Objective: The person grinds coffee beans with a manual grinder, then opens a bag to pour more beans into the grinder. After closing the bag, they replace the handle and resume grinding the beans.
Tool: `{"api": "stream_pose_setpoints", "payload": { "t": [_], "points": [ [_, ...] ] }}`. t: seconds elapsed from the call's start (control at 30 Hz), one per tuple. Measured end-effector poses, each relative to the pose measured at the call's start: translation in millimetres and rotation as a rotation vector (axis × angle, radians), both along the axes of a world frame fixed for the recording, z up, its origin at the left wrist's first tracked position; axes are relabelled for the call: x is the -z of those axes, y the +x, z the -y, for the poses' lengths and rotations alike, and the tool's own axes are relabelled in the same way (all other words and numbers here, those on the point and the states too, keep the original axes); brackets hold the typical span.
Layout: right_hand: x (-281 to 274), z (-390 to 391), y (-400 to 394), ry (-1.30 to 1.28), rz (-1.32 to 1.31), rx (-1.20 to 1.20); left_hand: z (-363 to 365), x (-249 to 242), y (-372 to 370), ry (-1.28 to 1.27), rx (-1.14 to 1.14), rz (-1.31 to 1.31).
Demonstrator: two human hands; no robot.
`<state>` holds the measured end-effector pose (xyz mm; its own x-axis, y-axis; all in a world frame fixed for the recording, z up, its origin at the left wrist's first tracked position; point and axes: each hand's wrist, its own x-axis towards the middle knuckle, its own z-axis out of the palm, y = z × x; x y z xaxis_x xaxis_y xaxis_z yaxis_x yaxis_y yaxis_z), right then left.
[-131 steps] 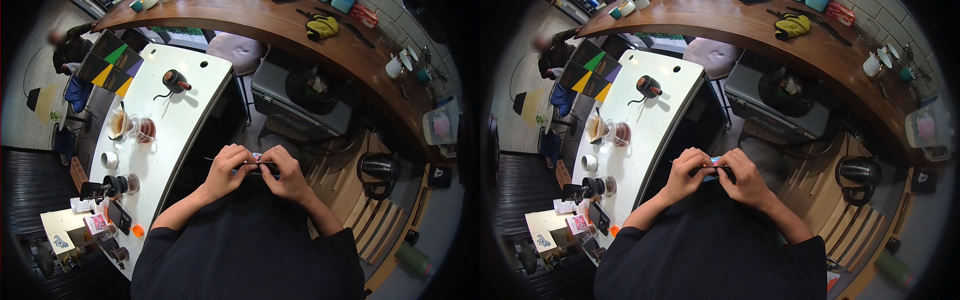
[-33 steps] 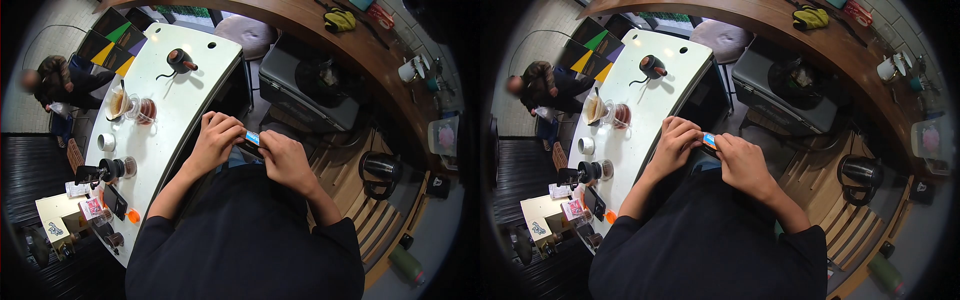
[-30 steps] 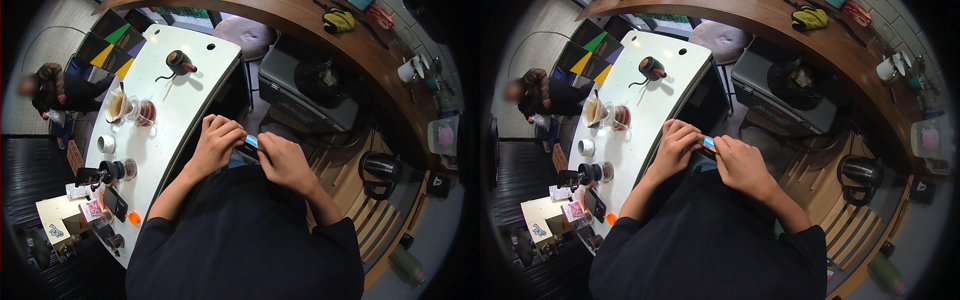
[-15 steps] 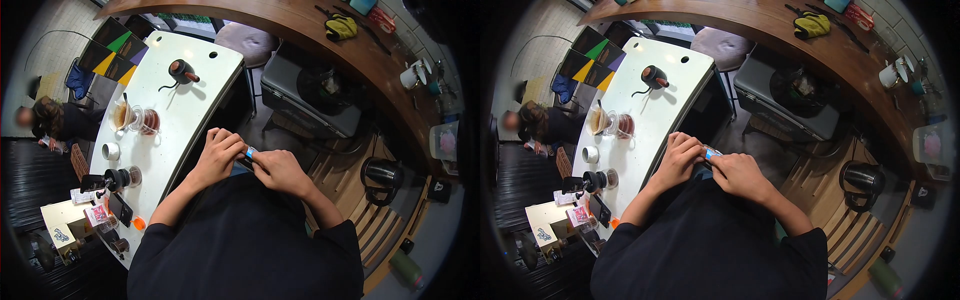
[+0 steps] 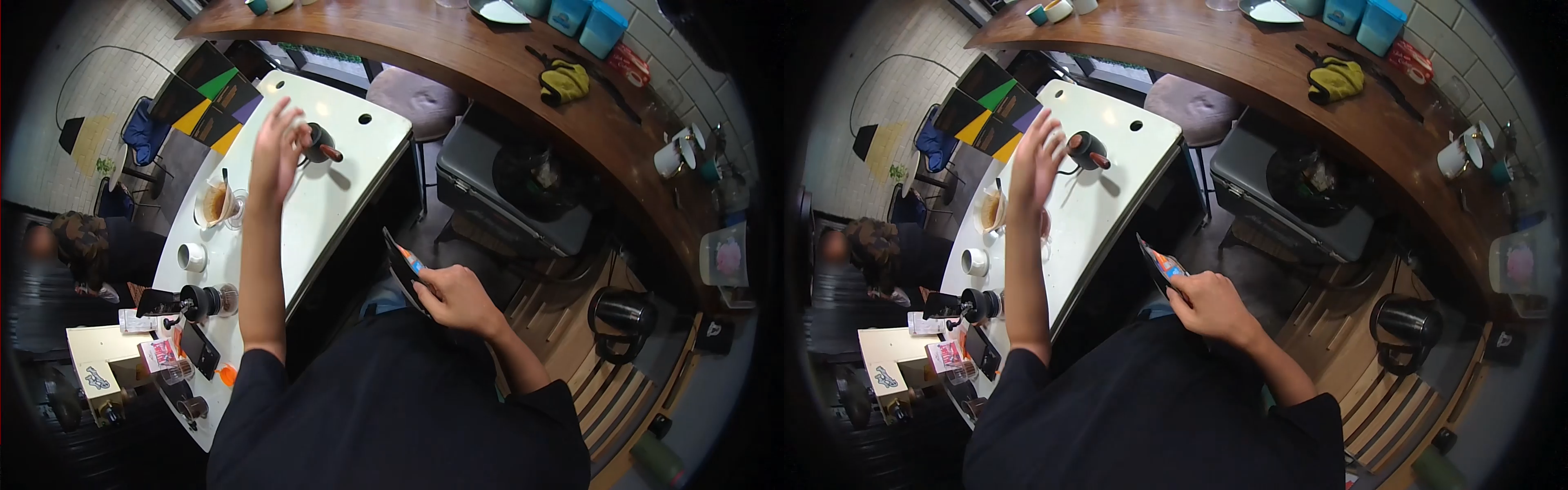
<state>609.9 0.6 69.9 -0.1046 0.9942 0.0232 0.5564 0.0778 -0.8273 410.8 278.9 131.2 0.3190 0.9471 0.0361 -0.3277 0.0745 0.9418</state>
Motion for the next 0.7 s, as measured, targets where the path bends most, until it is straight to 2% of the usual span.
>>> {"api": "stream_pose_setpoints", "payload": {
  "t": [0.07, 0.13, 0.2, 0.33, 0.4, 0.47, 0.53, 0.57, 0.6, 0.7],
  "points": [
    [-2, 5, 0, -0.006, -0.021, 0.014, -94, 22, -16, -0.161, 0.001, 0.108],
    [-6, 9, 1, -0.038, -0.05, 0.05, -153, 34, -18, -0.256, -0.093, 0.098],
    [-7, 12, 3, -0.019, -0.068, 0.072, -185, 32, -16, -0.42, -0.081, 0.129],
    [-10, 17, 6, -0.037, -0.11, 0.09, -199, 30, -4, -0.411, -0.137, 0.123],
    [-9, 17, 8, -0.052, -0.134, 0.105, -149, 22, 13, -0.204, -0.174, 0.076],
    [-11, 15, 12, -0.062, -0.159, 0.122, -70, 19, 31, 0.038, -0.099, -0.078],
    [-12, 14, 16, -0.077, -0.182, 0.143, 0, 37, 33, 0.107, 0.119, -0.197],
    [-12, 14, 18, -0.058, -0.179, 0.133, 32, 50, 33, 0.23, 0.18, -0.266],
    [-12, 12, 20, -0.037, -0.176, 0.12, 68, 54, 33, 0.142, 0.256, -0.268],
    [-15, 6, 22, -0.029, -0.229, 0.062, 137, 53, 28, 0.351, 0.523, -0.369]
  ]
}}
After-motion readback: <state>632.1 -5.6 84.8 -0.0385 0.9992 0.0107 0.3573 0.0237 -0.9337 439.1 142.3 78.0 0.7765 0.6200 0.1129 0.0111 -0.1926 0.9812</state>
